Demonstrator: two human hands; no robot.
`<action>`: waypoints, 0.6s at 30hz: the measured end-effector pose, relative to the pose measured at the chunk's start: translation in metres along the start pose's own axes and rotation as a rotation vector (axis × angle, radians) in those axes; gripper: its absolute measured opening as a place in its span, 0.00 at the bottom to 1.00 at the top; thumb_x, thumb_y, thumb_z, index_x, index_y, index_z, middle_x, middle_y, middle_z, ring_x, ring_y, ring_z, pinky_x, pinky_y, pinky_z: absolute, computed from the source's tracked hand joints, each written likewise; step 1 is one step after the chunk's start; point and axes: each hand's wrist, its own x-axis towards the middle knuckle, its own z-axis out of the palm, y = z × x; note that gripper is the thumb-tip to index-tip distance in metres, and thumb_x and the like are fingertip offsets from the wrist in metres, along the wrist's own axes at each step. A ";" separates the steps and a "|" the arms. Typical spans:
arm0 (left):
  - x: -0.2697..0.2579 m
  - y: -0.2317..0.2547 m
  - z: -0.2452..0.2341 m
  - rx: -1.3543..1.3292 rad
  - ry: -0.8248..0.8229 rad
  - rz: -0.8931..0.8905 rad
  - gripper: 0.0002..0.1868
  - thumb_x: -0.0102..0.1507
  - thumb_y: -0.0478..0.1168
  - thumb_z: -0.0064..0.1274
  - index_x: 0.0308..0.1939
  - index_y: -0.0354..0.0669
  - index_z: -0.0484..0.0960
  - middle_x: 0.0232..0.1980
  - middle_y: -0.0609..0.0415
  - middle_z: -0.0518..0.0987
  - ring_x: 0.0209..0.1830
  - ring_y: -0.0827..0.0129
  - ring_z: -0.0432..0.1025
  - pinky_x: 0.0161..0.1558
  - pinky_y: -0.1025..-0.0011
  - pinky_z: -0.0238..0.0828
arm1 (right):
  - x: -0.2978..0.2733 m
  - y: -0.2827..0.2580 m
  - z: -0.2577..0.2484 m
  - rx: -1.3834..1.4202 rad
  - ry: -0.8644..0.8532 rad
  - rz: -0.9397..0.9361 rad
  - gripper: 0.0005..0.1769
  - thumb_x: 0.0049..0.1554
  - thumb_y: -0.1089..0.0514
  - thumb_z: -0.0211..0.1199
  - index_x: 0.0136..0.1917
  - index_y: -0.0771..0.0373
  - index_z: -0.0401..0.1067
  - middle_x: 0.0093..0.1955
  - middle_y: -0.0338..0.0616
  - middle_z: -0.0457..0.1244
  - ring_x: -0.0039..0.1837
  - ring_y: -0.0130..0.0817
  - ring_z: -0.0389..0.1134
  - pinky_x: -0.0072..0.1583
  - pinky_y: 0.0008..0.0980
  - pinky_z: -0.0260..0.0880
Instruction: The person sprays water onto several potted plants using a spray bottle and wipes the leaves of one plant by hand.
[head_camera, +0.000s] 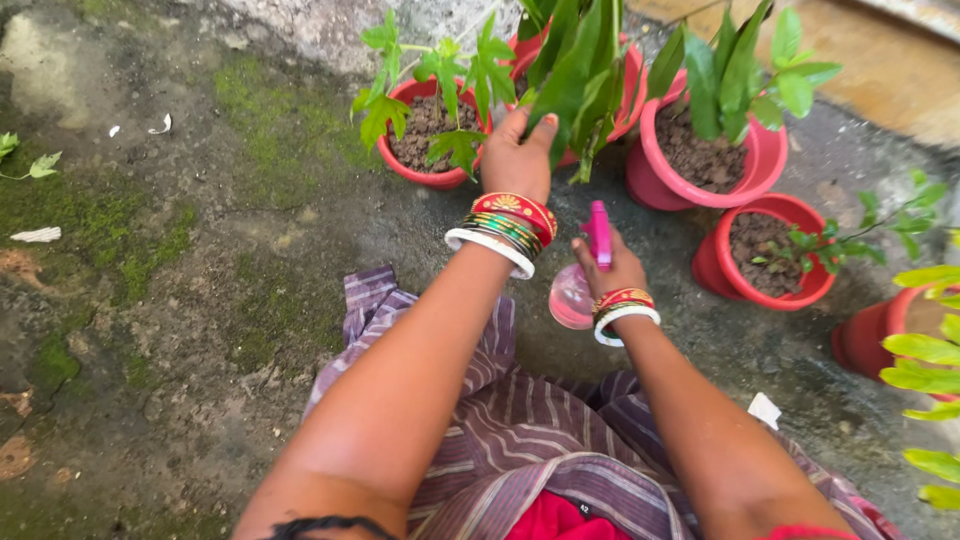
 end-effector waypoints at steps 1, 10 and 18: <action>-0.001 0.000 -0.005 0.045 0.022 -0.019 0.14 0.67 0.37 0.55 0.53 0.33 0.83 0.43 0.54 0.86 0.41 0.75 0.73 0.50 0.72 0.72 | 0.001 0.004 0.011 -0.013 0.003 -0.017 0.30 0.56 0.37 0.63 0.68 0.49 0.69 0.52 0.53 0.71 0.54 0.53 0.73 0.56 0.46 0.70; 0.005 0.008 -0.035 0.043 0.001 -0.021 0.11 0.67 0.35 0.54 0.51 0.32 0.83 0.43 0.56 0.85 0.40 0.78 0.72 0.49 0.75 0.71 | 0.040 0.083 0.111 0.065 -0.177 0.051 0.20 0.60 0.48 0.64 0.63 0.54 0.74 0.50 0.53 0.72 0.52 0.48 0.76 0.56 0.44 0.73; 0.007 0.006 -0.039 0.001 0.002 0.033 0.11 0.68 0.34 0.54 0.52 0.32 0.83 0.46 0.57 0.84 0.43 0.78 0.73 0.51 0.75 0.71 | 0.051 0.084 0.134 -0.214 -0.158 -0.003 0.22 0.57 0.52 0.66 0.63 0.57 0.71 0.53 0.59 0.68 0.56 0.58 0.69 0.58 0.51 0.68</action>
